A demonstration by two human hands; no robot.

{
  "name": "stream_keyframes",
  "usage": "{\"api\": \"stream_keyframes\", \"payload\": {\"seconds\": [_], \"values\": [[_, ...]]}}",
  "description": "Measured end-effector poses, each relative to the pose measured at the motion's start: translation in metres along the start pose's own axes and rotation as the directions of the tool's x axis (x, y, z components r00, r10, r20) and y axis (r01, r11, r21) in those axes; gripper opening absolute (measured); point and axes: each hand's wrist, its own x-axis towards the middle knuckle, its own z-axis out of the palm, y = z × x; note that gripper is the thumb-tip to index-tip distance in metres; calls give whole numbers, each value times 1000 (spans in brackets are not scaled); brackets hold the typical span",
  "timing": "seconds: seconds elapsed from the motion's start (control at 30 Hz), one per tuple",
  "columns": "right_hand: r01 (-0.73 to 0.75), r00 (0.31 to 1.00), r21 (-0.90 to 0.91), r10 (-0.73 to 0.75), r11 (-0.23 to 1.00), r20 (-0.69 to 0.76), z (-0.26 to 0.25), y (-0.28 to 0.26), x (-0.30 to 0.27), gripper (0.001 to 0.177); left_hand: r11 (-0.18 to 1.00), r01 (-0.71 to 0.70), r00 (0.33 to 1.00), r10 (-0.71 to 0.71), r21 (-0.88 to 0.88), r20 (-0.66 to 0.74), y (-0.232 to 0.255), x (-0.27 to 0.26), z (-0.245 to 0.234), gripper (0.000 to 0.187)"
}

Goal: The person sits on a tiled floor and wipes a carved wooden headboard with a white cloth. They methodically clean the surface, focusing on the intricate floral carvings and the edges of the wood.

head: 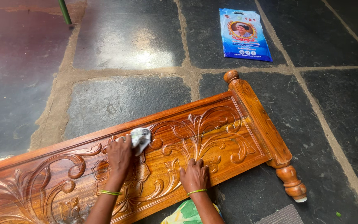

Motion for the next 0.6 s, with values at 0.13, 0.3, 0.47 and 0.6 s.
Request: {"api": "stream_keyframes", "payload": {"seconds": [0.13, 0.3, 0.47, 0.6], "values": [[8, 999, 46, -11, 999, 54, -4, -3, -7, 65, 937, 274, 953, -234, -218, 194, -10, 18, -7, 44], [45, 999, 8, -45, 999, -4, -4, -11, -7, 72, 963, 211, 976, -216, -166, -17, 14, 33, -17, 32], [158, 987, 50, -159, 986, 15, 9, -18, -3, 67, 922, 32, 981, -102, -387, -162, 55, 19, -37, 57], [205, 979, 113, -205, 972, -5, 9, -17, 1, 61, 886, -174, 975, 94, -430, -200, 76, -1, -54, 47]]}}
